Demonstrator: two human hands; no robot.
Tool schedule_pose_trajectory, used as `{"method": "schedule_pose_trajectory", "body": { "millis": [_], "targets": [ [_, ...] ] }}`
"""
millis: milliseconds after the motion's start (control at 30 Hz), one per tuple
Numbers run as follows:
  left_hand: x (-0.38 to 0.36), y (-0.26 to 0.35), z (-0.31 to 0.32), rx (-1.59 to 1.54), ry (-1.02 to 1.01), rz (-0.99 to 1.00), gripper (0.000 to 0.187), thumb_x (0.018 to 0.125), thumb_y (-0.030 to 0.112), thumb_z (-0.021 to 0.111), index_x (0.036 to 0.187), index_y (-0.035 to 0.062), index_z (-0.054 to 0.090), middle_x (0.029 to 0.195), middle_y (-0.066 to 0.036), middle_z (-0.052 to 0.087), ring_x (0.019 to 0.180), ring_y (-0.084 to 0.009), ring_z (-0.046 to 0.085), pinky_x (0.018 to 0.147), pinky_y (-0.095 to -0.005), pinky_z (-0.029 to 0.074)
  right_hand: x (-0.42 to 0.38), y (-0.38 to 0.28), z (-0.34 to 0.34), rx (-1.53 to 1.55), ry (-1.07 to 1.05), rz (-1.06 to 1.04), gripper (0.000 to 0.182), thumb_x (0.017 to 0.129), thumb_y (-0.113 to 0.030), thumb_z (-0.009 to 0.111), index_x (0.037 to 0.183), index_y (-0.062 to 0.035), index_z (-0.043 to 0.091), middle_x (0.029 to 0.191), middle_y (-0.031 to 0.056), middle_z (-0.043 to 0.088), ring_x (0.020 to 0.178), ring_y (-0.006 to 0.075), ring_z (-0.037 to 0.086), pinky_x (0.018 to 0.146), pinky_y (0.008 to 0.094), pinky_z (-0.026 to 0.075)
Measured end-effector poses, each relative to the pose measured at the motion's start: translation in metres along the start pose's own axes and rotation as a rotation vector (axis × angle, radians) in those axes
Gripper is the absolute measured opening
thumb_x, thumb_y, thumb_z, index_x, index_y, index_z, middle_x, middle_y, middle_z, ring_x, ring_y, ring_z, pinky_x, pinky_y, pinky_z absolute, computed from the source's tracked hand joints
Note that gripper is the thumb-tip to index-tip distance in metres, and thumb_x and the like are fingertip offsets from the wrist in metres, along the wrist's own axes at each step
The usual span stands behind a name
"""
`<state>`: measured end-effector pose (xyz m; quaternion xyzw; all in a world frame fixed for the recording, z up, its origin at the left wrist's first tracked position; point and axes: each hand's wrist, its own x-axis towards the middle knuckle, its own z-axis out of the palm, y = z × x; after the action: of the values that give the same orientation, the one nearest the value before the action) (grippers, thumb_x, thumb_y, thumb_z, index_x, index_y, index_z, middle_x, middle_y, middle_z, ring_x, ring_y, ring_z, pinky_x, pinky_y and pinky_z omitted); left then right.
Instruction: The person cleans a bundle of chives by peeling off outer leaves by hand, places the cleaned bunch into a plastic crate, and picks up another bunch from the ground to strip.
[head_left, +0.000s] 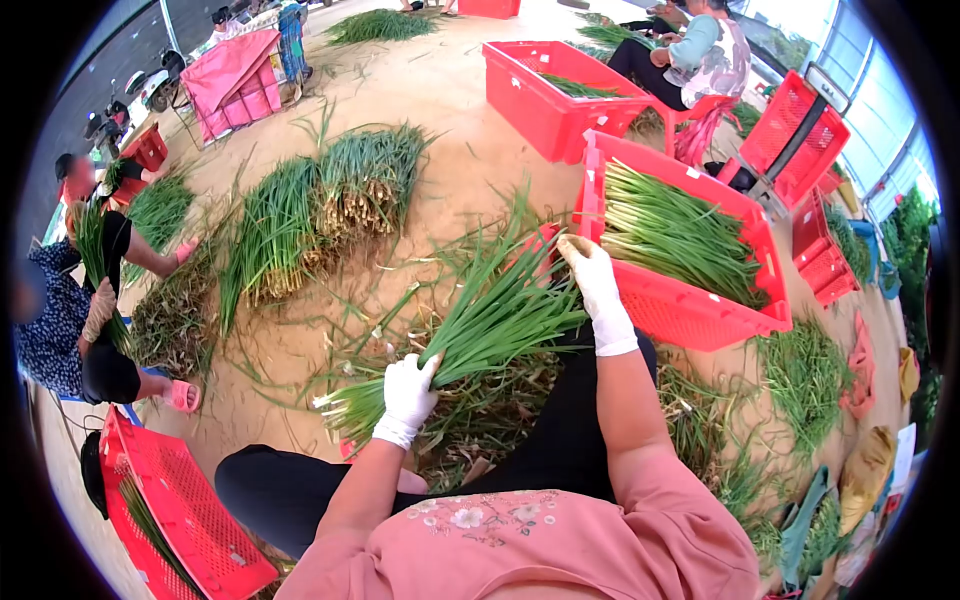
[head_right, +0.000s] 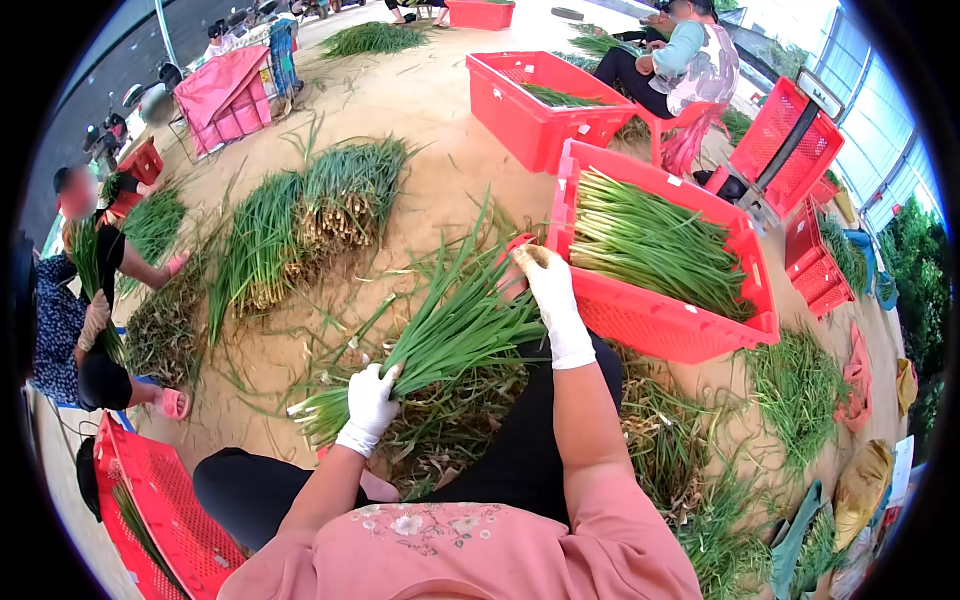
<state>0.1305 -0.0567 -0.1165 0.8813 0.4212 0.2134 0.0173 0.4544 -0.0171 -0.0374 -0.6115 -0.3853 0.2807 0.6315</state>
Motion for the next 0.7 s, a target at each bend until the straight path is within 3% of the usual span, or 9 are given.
{"method": "schedule_pose_trajectory", "body": {
  "millis": [67, 200, 267, 333, 367, 467, 533, 567, 700],
  "targets": [
    [0.001, 0.000, -0.001, -0.013, -0.004, 0.012, 0.060, 0.054, 0.007, 0.062, 0.112, 0.0209, 0.056, 0.075, -0.008, 0.044, 0.069, -0.0256, 0.048, 0.060, -0.0367, 0.034, 0.005, 0.008, -0.005, 0.350, -0.194, 0.288, 0.027, 0.080, -0.025, 0.065, 0.090, -0.0003, 0.064, 0.083, -0.0006, 0.061, 0.069, 0.0110, 0.053, 0.062, 0.0231, 0.040],
    [-0.002, 0.001, -0.001, -0.024, 0.003, 0.054, 0.059, 0.053, 0.006, 0.062, 0.110, 0.0207, 0.056, 0.075, -0.008, 0.045, 0.069, -0.0257, 0.048, 0.060, -0.0366, 0.035, 0.010, 0.010, -0.013, 0.472, -0.296, 0.233, 0.022, 0.080, -0.023, 0.065, 0.086, -0.0026, 0.065, 0.078, 0.0013, 0.060, 0.066, 0.0094, 0.051, 0.061, 0.0228, 0.038],
    [-0.002, -0.002, -0.002, -0.031, 0.004, 0.062, 0.059, 0.053, 0.006, 0.062, 0.110, 0.0206, 0.056, 0.075, -0.008, 0.045, 0.069, -0.0257, 0.048, 0.060, -0.0366, 0.035, 0.012, 0.003, -0.020, -1.134, 0.178, -0.654, 0.021, 0.081, -0.023, 0.062, 0.078, -0.0024, 0.065, 0.071, 0.0044, 0.059, 0.062, 0.0097, 0.049, 0.058, 0.0242, 0.039],
    [-0.003, -0.003, -0.003, -0.006, 0.033, 0.055, 0.060, 0.050, 0.005, 0.065, 0.109, 0.0179, 0.057, 0.079, -0.008, 0.048, 0.070, -0.0264, 0.049, 0.061, -0.0368, 0.036, 0.029, 0.030, -0.028, -0.427, 0.254, -0.265, 0.029, 0.084, -0.026, 0.057, 0.072, -0.0012, 0.064, 0.065, 0.0070, 0.057, 0.061, 0.0113, 0.049, 0.057, 0.0272, 0.040],
    [-0.003, -0.003, -0.003, -0.005, 0.034, 0.055, 0.060, 0.050, 0.005, 0.065, 0.109, 0.0179, 0.057, 0.079, -0.008, 0.048, 0.070, -0.0264, 0.049, 0.061, -0.0368, 0.036, 0.022, 0.012, -0.027, -0.296, 0.200, -0.089, 0.037, 0.084, -0.033, 0.056, 0.072, 0.0006, 0.064, 0.065, 0.0074, 0.059, 0.063, 0.0141, 0.052, 0.060, 0.0293, 0.042],
    [-0.004, -0.004, -0.004, -0.019, 0.013, 0.047, 0.060, 0.050, 0.005, 0.065, 0.108, 0.0180, 0.057, 0.079, -0.008, 0.048, 0.070, -0.0265, 0.049, 0.061, -0.0370, 0.036, 0.003, -0.011, -0.021, -0.362, -0.168, 0.157, 0.039, 0.078, -0.038, 0.063, 0.083, 0.0010, 0.065, 0.070, 0.0080, 0.062, 0.065, 0.0136, 0.054, 0.066, 0.0269, 0.043],
    [-0.003, -0.004, -0.002, -0.020, 0.021, 0.078, 0.061, 0.050, 0.005, 0.065, 0.108, 0.0178, 0.057, 0.079, -0.008, 0.048, 0.070, -0.0267, 0.049, 0.061, -0.0373, 0.036, -0.007, 0.005, -0.010, -0.429, -0.279, 0.057, 0.042, 0.075, -0.037, 0.065, 0.093, 0.0010, 0.065, 0.079, 0.0107, 0.065, 0.074, 0.0154, 0.059, 0.073, 0.0269, 0.044],
    [-0.002, -0.003, -0.003, -0.020, 0.021, 0.082, 0.061, 0.050, 0.005, 0.065, 0.108, 0.0178, 0.057, 0.079, -0.008, 0.048, 0.070, -0.0267, 0.049, 0.061, -0.0373, 0.036, -0.009, 0.002, -0.008, -0.481, -0.414, 0.166, 0.046, 0.074, -0.036, 0.066, 0.101, 0.0011, 0.062, 0.090, 0.0147, 0.065, 0.085, 0.0184, 0.061, 0.079, 0.0280, 0.043],
    [-0.002, 0.000, -0.007, -0.030, 0.013, 0.091, 0.060, 0.050, 0.005, 0.065, 0.108, 0.0177, 0.057, 0.079, -0.008, 0.048, 0.071, -0.0269, 0.050, 0.061, -0.0371, 0.037, -0.005, 0.036, -0.004, -0.504, -0.366, 0.250, 0.045, 0.074, -0.035, 0.066, 0.102, -0.0012, 0.062, 0.085, 0.0093, 0.065, 0.074, 0.0178, 0.062, 0.074, 0.0292, 0.045]
  ]
}}
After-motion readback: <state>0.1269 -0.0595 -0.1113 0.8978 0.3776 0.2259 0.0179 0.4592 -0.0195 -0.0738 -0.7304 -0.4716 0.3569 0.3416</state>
